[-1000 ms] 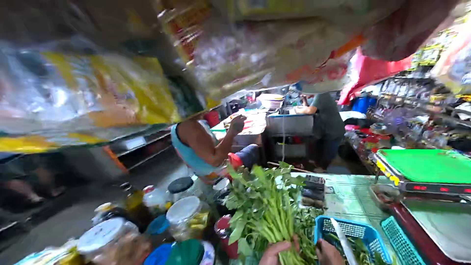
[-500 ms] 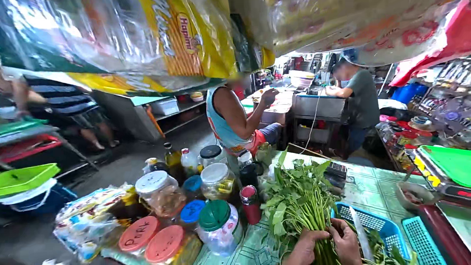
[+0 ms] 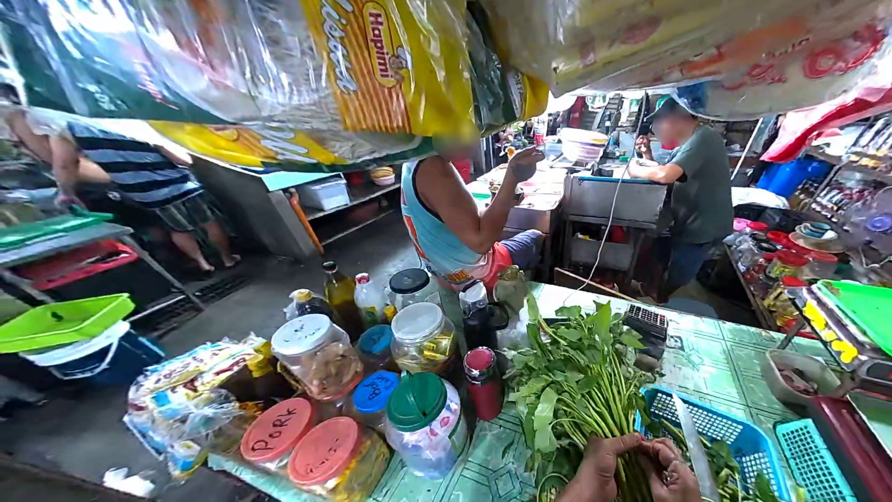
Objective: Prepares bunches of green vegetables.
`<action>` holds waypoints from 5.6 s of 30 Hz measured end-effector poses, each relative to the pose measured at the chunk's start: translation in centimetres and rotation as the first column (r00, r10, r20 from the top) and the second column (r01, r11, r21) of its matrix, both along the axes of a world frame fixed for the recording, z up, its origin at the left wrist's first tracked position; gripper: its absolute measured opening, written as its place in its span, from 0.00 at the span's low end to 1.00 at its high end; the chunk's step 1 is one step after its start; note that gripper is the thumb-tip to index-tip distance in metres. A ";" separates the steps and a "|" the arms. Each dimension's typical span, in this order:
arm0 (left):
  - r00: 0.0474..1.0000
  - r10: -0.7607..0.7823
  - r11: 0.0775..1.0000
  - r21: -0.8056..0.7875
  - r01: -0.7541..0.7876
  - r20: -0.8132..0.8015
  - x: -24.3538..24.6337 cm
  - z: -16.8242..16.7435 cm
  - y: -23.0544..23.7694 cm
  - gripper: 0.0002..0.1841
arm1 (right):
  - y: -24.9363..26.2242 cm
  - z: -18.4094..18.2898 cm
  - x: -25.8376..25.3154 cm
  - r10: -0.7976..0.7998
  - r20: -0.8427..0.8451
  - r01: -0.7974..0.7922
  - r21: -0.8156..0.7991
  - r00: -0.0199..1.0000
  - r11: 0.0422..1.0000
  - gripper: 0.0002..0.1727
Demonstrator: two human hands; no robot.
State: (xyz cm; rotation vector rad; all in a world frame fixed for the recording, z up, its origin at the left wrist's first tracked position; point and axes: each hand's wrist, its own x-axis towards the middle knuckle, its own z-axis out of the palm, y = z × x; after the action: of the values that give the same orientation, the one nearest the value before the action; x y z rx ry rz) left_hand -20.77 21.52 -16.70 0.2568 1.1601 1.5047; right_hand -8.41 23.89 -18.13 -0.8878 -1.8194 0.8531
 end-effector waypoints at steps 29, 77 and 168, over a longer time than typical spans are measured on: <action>0.964 -0.093 0.972 0.232 0.035 0.247 2.7 -0.7 2.1 0.04 | 2.1 2.9 3.0 0.167 0.668 0.074 -0.317 0.725 0.945 0.50; -0.346 0.295 0.910 0.152 0.386 -0.891 -6.6 25.5 3.4 0.27 | 12.4 -5.1 -2.9 0.078 0.689 0.223 -0.337 0.720 0.915 0.39; -0.557 -0.630 0.553 -0.816 0.168 -0.542 7.9 -0.6 14.0 0.18 | 2.2 -0.6 10.3 0.104 0.632 0.363 -0.563 0.768 0.742 0.26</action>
State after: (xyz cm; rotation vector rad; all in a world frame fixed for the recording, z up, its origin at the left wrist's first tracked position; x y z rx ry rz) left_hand -12.88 35.48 -17.31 1.8940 1.9908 -0.3654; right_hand 1.92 26.13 -18.76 -1.9581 -1.9664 1.2392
